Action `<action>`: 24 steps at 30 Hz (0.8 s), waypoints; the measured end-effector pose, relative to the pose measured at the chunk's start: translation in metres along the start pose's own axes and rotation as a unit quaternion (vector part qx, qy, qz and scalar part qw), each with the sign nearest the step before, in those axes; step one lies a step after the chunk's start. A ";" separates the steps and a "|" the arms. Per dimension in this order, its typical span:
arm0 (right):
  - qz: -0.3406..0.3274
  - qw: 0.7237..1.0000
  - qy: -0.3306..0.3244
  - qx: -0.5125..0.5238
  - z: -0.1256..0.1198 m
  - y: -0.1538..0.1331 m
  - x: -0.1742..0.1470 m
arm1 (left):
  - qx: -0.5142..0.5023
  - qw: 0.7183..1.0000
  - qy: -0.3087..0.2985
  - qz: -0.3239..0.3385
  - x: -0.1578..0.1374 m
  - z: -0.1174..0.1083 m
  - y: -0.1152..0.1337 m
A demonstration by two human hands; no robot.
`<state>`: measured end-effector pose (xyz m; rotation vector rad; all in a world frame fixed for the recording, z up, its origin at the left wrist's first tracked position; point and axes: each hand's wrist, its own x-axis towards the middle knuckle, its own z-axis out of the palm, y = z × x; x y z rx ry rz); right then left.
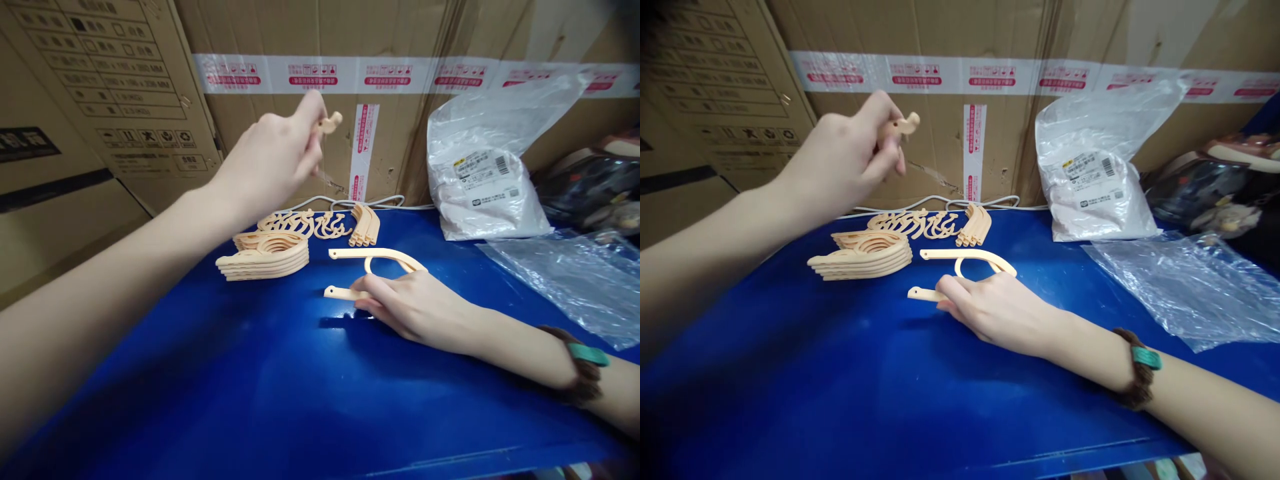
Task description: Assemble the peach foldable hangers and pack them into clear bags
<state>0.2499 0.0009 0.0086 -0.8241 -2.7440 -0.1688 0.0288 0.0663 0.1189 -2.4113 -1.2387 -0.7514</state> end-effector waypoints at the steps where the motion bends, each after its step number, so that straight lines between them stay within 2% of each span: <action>1: 0.000 1.000 0.000 0.001 0.000 0.000 0.000 | 0.015 1.000 -0.017 -0.008 -0.009 -0.002 0.008; 4: -0.002 1.000 -0.001 -0.012 0.000 0.000 0.000 | 0.006 0.990 -0.141 -0.010 -0.039 0.005 0.024; 6: 0.000 1.000 -0.003 -0.020 0.001 0.000 0.000 | -0.018 0.983 -0.183 0.009 -0.061 0.014 0.029; 8: 0.008 1.000 0.003 -0.027 0.002 0.000 0.001 | -0.030 0.985 -0.171 0.006 -0.080 0.021 0.031; 12: 0.020 0.999 0.002 -0.036 0.003 -0.002 0.002 | -0.092 0.976 -0.196 -0.019 -0.104 0.029 0.031; 17: 0.021 0.999 -0.028 -0.015 0.002 -0.001 0.003 | -0.155 0.957 -0.236 -0.066 -0.112 0.036 0.032; 24: -0.006 1.000 -0.008 0.016 -0.001 0.001 0.002 | -0.203 0.942 -0.249 -0.096 -0.115 0.040 0.033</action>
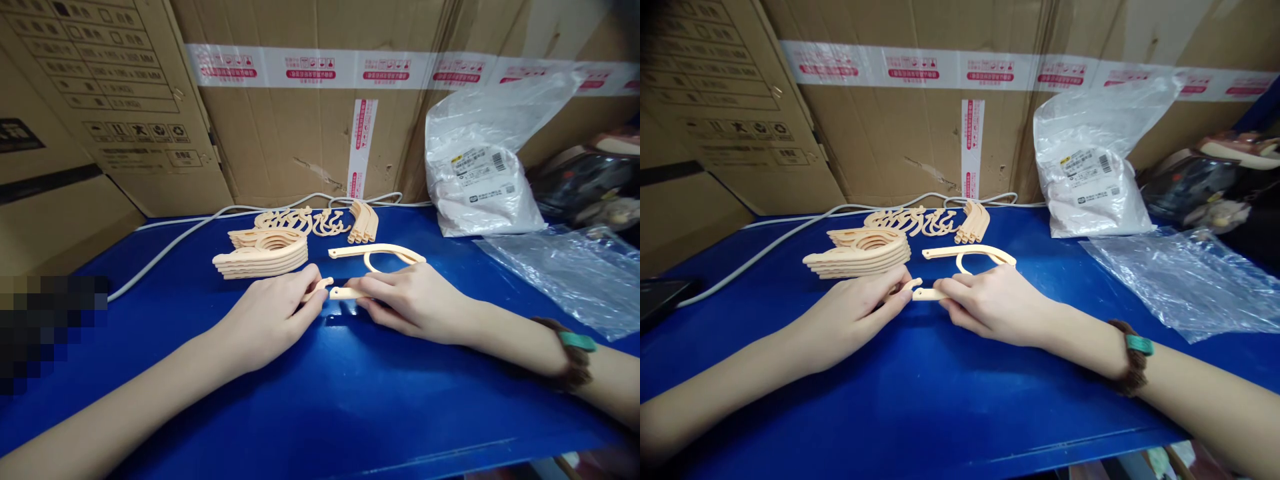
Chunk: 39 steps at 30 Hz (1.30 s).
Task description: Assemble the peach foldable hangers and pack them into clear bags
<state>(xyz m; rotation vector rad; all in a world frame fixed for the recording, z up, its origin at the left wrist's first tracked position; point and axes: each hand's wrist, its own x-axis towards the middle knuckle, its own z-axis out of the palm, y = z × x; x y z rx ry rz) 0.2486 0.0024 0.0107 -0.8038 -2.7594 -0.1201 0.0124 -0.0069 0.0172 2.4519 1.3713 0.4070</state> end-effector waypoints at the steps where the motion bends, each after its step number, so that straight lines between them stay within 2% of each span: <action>1: -0.001 1.000 0.002 -0.002 0.000 0.000 0.000 | -0.007 1.000 0.000 0.005 0.000 0.000 0.000; 5: -0.007 1.000 0.009 -0.004 0.000 0.000 0.000 | -0.032 0.999 0.001 0.026 -0.002 0.001 0.001; 16: -0.008 1.000 0.014 0.000 0.000 0.000 0.000 | -0.033 0.997 -0.043 0.053 -0.004 -0.002 -0.002; 19: -0.011 1.000 0.014 -0.003 0.000 -0.001 0.000 | 0.006 0.996 -0.034 0.077 -0.004 -0.001 -0.002; 22: -0.015 1.000 0.012 -0.003 0.000 -0.001 0.000 | 0.098 0.989 -0.009 0.111 -0.004 0.000 -0.003; 25: -0.012 1.000 0.003 0.008 0.001 -0.001 0.000 | 0.199 0.969 0.028 0.145 -0.004 0.002 -0.005; 28: -0.009 1.000 0.003 0.026 0.001 0.000 0.000 | 0.257 0.949 0.050 0.174 -0.003 0.003 -0.007; 35: -0.027 0.999 0.016 -0.006 0.000 0.001 -0.001 | 0.211 0.966 0.006 0.148 -0.002 0.002 -0.005; 39: -0.023 1.000 0.005 0.017 0.001 0.003 -0.001 | 0.249 0.947 0.060 0.195 -0.003 0.006 -0.007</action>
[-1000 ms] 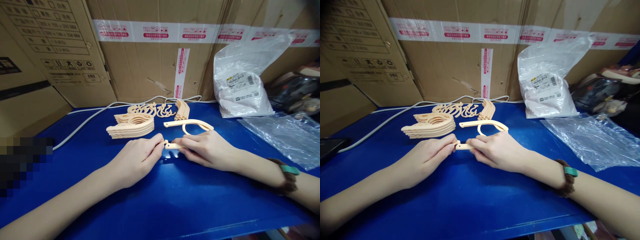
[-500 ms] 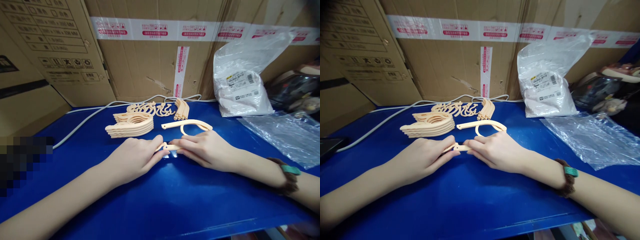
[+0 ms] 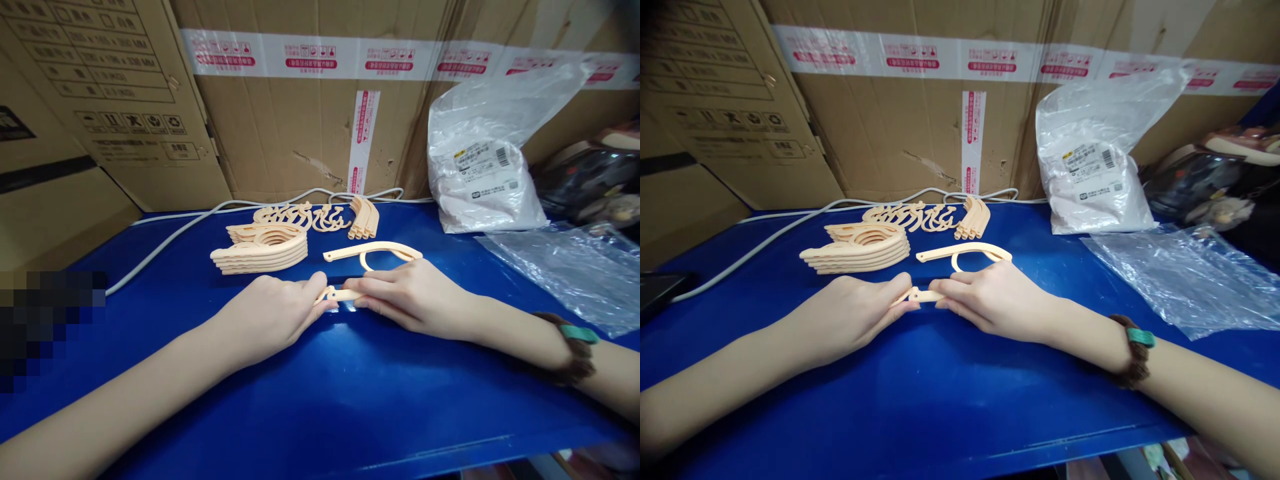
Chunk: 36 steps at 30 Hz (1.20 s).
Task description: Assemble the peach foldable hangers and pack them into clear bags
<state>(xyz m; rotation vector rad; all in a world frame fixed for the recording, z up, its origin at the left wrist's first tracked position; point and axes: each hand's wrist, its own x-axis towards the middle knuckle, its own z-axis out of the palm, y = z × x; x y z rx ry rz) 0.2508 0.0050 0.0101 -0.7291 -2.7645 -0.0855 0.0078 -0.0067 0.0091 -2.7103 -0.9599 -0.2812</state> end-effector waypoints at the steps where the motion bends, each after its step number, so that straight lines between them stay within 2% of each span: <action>1: 0.002 1.000 -0.006 0.011 0.000 0.001 0.000 | 0.021 1.000 0.018 0.014 -0.001 0.001 0.000; 6: 0.011 0.996 -0.020 0.083 -0.001 0.002 0.000 | 0.095 0.991 0.069 0.059 -0.001 0.003 -0.001; 13: 0.042 0.983 -0.046 0.175 -0.005 0.000 0.002 | 0.145 0.983 0.073 0.082 -0.001 0.000 0.000; 21: 0.034 0.991 -0.038 0.125 -0.004 0.000 0.001 | 0.107 0.985 0.120 0.065 0.000 -0.002 0.003; 36: 0.028 0.995 -0.035 0.086 -0.003 -0.004 0.002 | 0.071 0.989 0.114 0.061 -0.002 -0.004 0.005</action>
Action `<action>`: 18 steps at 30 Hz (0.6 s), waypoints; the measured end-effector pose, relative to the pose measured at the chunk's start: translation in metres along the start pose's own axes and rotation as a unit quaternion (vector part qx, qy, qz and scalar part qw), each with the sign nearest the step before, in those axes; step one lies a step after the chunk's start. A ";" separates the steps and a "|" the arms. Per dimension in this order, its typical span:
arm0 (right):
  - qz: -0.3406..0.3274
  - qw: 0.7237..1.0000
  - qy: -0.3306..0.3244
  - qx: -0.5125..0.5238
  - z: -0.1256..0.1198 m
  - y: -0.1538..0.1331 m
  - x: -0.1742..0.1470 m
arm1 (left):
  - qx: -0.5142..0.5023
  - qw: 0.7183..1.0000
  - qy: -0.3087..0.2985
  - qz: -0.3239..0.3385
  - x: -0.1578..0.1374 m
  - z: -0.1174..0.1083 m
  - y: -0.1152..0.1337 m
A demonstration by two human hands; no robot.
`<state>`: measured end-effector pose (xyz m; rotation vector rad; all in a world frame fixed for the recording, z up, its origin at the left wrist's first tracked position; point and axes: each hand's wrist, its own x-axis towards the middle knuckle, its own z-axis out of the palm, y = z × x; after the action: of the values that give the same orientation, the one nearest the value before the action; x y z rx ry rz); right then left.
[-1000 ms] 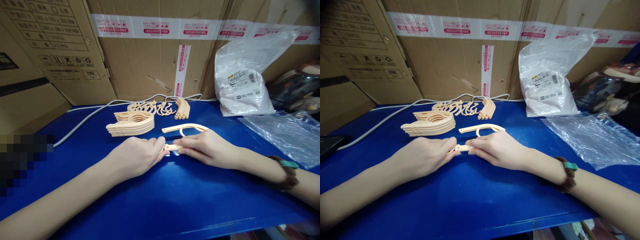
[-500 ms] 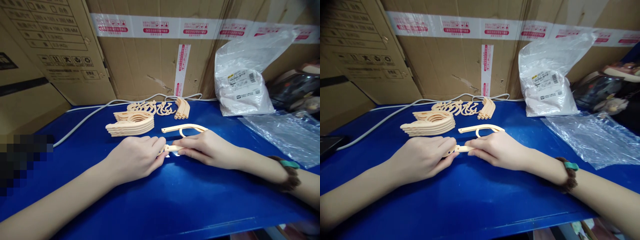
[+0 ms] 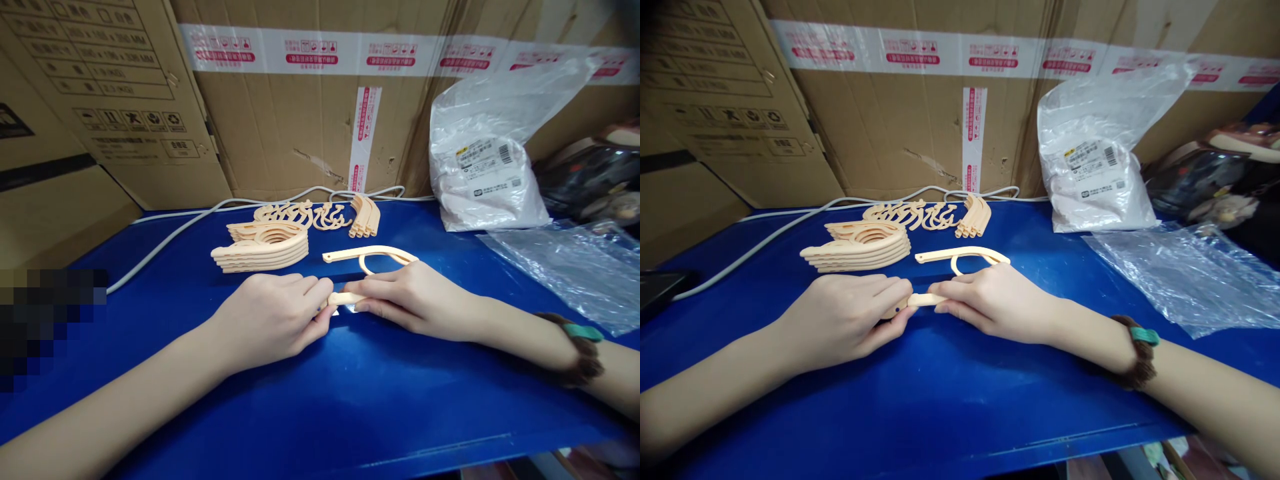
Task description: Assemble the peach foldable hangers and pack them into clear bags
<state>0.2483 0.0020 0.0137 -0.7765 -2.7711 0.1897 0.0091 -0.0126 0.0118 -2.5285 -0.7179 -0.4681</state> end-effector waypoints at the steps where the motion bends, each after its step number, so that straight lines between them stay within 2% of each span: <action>1: 0.000 1.000 0.001 -0.004 0.000 0.000 0.000 | -0.003 1.000 0.001 -0.003 0.000 0.000 0.000; 11: -0.030 0.999 0.006 -0.020 -0.001 -0.002 -0.001 | -0.091 0.995 -0.019 -0.021 0.001 0.000 -0.003; 18: -0.047 0.995 0.033 -0.087 0.000 -0.004 -0.003 | -0.107 0.993 -0.040 -0.041 -0.001 0.001 -0.002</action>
<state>0.2489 -0.0025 0.0136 -0.6761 -2.7810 -0.0959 0.0077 -0.0113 0.0116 -2.7389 -0.8456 -0.4964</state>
